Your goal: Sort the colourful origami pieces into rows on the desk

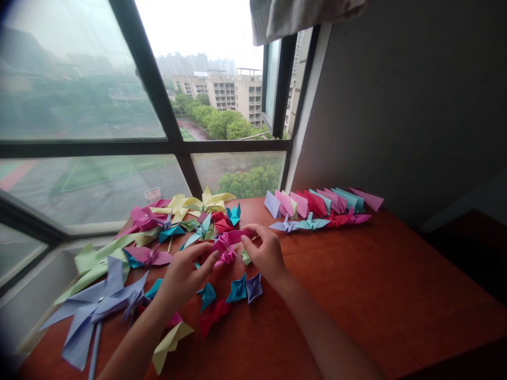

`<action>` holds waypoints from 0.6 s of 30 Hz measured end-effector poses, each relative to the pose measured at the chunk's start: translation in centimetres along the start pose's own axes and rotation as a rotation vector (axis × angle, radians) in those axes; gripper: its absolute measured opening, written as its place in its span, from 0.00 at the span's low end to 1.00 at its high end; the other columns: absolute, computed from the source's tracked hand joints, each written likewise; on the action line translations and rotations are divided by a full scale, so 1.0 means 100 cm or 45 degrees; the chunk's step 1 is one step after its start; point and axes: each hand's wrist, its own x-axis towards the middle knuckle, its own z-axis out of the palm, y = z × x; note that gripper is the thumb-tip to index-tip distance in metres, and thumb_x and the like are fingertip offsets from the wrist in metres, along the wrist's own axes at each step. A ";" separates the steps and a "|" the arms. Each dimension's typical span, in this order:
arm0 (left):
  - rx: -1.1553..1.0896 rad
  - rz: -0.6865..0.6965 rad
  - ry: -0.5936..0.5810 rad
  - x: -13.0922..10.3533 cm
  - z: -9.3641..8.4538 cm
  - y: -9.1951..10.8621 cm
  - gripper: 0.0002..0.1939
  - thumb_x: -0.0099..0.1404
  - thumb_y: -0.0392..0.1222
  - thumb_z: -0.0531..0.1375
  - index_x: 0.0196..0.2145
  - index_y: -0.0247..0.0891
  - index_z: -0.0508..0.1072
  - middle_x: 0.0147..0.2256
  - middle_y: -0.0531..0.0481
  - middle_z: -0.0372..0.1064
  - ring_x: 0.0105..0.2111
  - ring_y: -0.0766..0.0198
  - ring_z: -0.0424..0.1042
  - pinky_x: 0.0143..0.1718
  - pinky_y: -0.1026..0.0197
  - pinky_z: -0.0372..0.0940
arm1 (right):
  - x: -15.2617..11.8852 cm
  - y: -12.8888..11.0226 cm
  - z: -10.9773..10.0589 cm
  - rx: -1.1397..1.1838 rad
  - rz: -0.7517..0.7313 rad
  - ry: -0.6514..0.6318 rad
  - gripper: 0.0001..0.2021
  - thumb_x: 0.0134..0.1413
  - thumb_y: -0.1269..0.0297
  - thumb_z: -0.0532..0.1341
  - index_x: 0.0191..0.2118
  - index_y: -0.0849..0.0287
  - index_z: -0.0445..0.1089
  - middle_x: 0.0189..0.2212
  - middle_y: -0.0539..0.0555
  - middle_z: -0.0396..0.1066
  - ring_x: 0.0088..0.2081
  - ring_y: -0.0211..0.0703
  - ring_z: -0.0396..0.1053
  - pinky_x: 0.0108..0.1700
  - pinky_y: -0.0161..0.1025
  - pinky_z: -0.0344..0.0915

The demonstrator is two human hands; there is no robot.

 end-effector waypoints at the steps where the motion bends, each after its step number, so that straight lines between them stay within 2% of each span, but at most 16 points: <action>1: 0.015 0.007 0.000 0.000 0.000 -0.001 0.12 0.69 0.45 0.56 0.31 0.38 0.74 0.28 0.52 0.72 0.28 0.64 0.68 0.30 0.64 0.58 | 0.000 0.002 0.000 0.027 0.038 -0.055 0.08 0.56 0.62 0.62 0.40 0.58 0.74 0.36 0.54 0.76 0.36 0.43 0.74 0.39 0.38 0.70; 4: 0.024 0.011 -0.008 0.000 -0.003 -0.002 0.11 0.69 0.45 0.56 0.32 0.38 0.74 0.29 0.52 0.73 0.28 0.64 0.69 0.31 0.64 0.59 | 0.003 0.004 -0.002 0.128 0.121 -0.218 0.08 0.54 0.61 0.63 0.35 0.59 0.76 0.35 0.54 0.77 0.35 0.44 0.74 0.38 0.39 0.70; 8: 0.007 -0.002 -0.002 -0.001 -0.005 -0.003 0.10 0.68 0.44 0.56 0.35 0.39 0.75 0.31 0.51 0.75 0.30 0.63 0.70 0.33 0.64 0.61 | 0.006 0.002 -0.008 0.271 0.278 -0.399 0.11 0.52 0.57 0.65 0.38 0.59 0.77 0.35 0.53 0.77 0.36 0.45 0.74 0.38 0.38 0.70; 11: -0.041 0.008 -0.023 -0.002 -0.006 -0.003 0.10 0.68 0.44 0.56 0.35 0.39 0.76 0.31 0.51 0.75 0.30 0.62 0.71 0.33 0.64 0.62 | 0.007 0.001 -0.009 0.349 0.351 -0.457 0.14 0.51 0.56 0.67 0.40 0.59 0.77 0.36 0.53 0.78 0.37 0.45 0.75 0.39 0.38 0.69; 15: -0.098 0.036 -0.053 -0.002 -0.004 -0.002 0.10 0.68 0.43 0.56 0.36 0.38 0.76 0.32 0.49 0.75 0.32 0.62 0.71 0.34 0.64 0.63 | 0.005 0.001 -0.008 0.391 0.343 -0.535 0.15 0.51 0.56 0.67 0.42 0.59 0.78 0.39 0.54 0.78 0.42 0.47 0.75 0.45 0.40 0.70; 18: -0.061 0.034 -0.059 -0.001 -0.004 -0.001 0.12 0.68 0.44 0.55 0.34 0.37 0.75 0.31 0.49 0.74 0.31 0.61 0.70 0.34 0.63 0.63 | 0.004 0.000 -0.007 0.347 0.299 -0.556 0.14 0.52 0.56 0.67 0.40 0.59 0.78 0.38 0.54 0.78 0.42 0.46 0.75 0.44 0.40 0.70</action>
